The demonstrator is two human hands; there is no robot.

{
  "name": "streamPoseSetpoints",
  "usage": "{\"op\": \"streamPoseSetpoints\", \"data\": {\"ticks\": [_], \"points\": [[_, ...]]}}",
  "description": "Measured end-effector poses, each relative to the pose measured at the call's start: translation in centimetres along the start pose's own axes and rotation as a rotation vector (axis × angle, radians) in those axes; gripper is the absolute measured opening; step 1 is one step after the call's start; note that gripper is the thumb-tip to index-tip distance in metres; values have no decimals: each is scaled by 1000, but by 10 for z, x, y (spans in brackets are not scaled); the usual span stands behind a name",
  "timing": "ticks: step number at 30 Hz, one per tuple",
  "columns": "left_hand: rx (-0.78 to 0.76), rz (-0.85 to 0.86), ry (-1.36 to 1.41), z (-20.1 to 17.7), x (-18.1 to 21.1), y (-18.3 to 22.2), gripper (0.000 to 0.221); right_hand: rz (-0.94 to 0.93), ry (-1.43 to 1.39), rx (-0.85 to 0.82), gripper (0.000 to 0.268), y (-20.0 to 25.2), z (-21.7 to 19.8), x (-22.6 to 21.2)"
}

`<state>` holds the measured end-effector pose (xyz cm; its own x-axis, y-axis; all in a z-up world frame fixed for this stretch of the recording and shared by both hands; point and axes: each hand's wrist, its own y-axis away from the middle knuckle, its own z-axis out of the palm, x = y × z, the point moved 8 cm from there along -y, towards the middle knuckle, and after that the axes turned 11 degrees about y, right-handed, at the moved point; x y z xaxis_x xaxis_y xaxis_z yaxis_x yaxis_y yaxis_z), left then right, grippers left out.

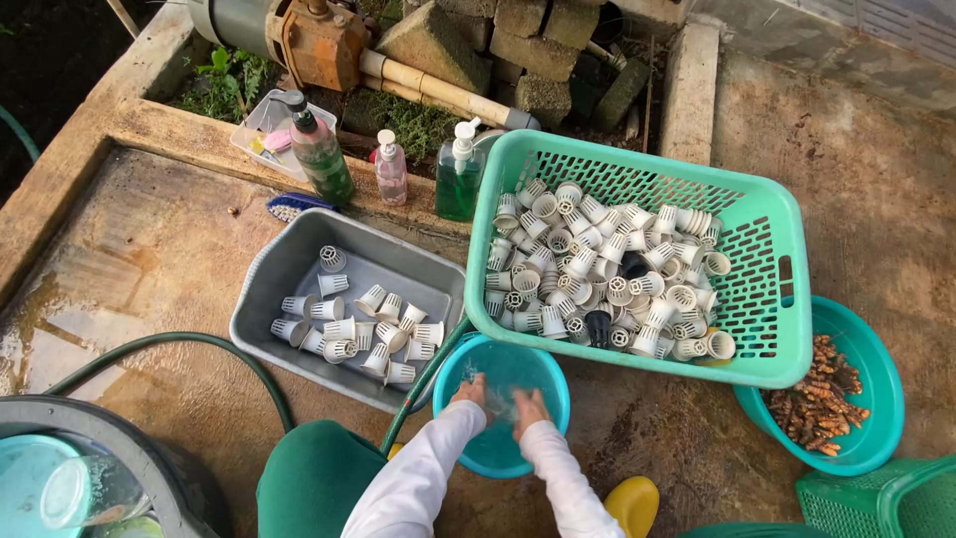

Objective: Washing white plastic hydroponic net pots in a bucket of water.

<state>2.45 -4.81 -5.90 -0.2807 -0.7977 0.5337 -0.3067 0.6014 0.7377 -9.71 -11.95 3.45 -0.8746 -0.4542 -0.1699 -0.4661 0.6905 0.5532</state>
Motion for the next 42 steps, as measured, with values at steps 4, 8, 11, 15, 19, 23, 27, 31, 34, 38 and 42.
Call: {"op": "streamPoseSetpoints", "data": {"ticks": [4,8,11,15,19,23,27,31,34,38,42], "points": [[46,87,187,-28,25,21,80,37,-360,109,60,17,-34,22],[121,141,223,-30,31,14,85,-112,-449,287,33,6,-26,42],[119,121,123,-16,23,18,89,-263,-284,378,38,10,-21,16],[99,201,23,39,-23,-24,98,-31,-206,146,59,2,3,-2],[57,86,92,8,0,5,115,116,-329,90,54,0,-1,10],[71,120,392,-45,40,47,86,-49,-627,286,40,23,-60,17],[112,309,496,-38,38,30,79,-160,-604,473,19,39,-90,15],[183,295,255,-1,5,-5,67,-64,-576,426,14,22,-46,15],[231,248,177,17,-15,-22,69,-55,-400,325,28,13,-16,1],[71,60,144,14,-12,-4,67,7,-209,92,33,-1,18,10],[47,171,172,-21,24,20,89,-8,-487,181,11,15,-12,25]]}}
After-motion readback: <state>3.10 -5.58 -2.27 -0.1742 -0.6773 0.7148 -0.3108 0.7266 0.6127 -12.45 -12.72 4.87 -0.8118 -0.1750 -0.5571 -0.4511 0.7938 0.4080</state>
